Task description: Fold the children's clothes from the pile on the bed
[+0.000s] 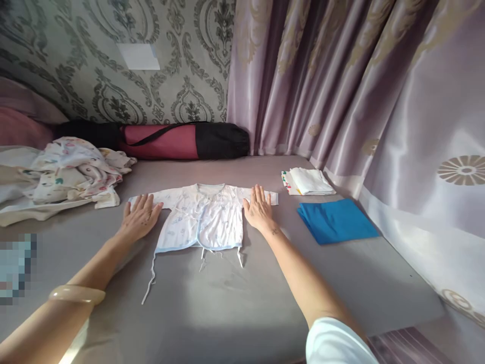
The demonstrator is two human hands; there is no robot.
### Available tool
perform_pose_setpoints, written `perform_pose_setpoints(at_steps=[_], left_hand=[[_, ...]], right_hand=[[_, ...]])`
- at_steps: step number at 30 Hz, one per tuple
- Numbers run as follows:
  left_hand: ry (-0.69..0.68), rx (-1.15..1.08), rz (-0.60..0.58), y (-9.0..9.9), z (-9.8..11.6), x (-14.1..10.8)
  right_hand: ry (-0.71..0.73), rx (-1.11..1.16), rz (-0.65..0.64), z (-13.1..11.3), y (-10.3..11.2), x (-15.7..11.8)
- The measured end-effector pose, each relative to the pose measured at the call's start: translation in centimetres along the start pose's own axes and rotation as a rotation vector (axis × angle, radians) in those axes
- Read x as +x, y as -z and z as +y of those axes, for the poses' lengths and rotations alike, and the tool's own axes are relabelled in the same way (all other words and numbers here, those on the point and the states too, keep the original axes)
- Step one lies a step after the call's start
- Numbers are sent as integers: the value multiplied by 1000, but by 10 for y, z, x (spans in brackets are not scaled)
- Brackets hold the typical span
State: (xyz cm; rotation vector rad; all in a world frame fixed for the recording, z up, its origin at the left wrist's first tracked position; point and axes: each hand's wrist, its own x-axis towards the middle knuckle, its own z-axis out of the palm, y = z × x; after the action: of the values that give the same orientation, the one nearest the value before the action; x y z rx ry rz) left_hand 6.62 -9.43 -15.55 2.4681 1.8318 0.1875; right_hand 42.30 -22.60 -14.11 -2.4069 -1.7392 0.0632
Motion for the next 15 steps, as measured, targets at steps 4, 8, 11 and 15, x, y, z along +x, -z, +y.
perform_pose_setpoints(at_steps=[4, 8, 11, 15], left_hand=[[1, 24, -89, 2, -4, -1], [60, 5, 20, 2, -6, 2], [154, -17, 42, 2, -15, 7], [166, -98, -37, 9, -35, 16]], right_hand=[[-51, -6, -136, 19, -2, 7], [-145, -23, -9, 30, 0, 8], [-187, -24, -42, 39, 1, 9], [-202, 88, -44, 53, 5, 15]])
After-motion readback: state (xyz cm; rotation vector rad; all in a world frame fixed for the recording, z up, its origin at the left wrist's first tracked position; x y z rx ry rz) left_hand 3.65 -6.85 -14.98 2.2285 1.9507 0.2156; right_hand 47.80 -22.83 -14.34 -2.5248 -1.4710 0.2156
